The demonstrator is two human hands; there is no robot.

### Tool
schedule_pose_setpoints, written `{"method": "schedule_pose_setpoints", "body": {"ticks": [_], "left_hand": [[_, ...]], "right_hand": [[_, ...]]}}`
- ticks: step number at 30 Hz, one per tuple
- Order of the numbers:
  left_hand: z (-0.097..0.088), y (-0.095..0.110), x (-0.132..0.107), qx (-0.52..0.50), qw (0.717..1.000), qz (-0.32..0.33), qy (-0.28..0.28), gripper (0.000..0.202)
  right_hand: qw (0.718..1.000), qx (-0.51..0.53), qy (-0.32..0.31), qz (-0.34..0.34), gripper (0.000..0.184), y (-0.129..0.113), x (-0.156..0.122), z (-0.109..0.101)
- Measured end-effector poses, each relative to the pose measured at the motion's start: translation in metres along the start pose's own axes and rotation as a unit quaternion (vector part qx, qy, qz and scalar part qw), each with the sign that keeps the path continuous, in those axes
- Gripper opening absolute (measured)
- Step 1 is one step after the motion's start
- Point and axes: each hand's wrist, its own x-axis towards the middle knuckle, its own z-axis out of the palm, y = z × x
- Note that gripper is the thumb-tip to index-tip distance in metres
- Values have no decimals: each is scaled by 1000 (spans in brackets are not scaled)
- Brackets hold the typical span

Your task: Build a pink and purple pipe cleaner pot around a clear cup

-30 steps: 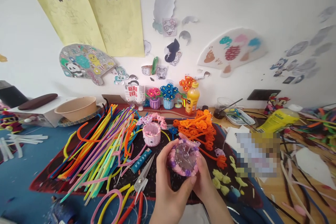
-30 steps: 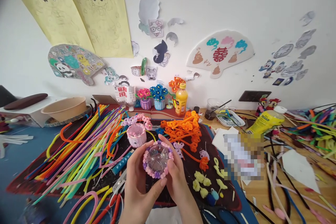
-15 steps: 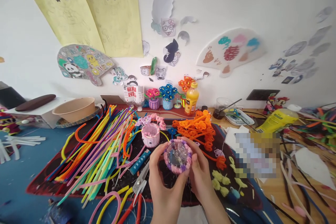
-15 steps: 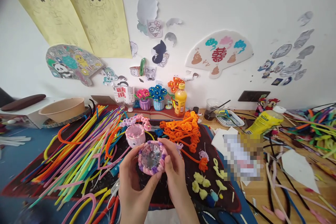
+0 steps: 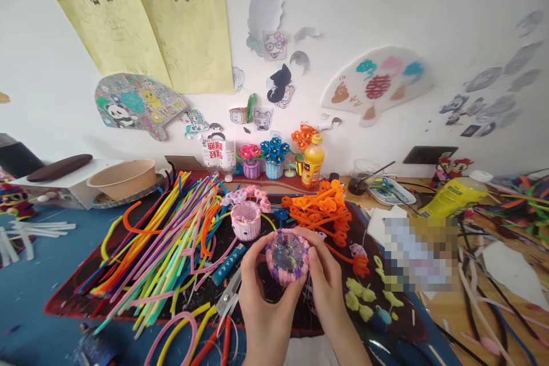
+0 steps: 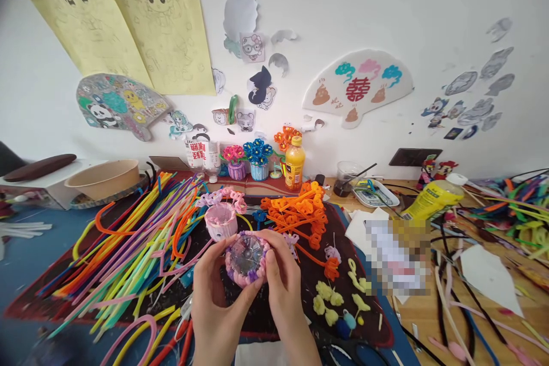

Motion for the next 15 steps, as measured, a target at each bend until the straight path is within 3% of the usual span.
{"method": "schedule_pose_setpoints", "body": {"ticks": [8, 15], "left_hand": [[1, 3, 0, -24, 1000, 0, -7, 63], [-1, 0, -1, -35, 999, -8, -10, 63]], "right_hand": [[999, -15, 42, 10, 27, 2, -5, -2], [999, -11, 24, 25, 30, 0, -3, 1]]}}
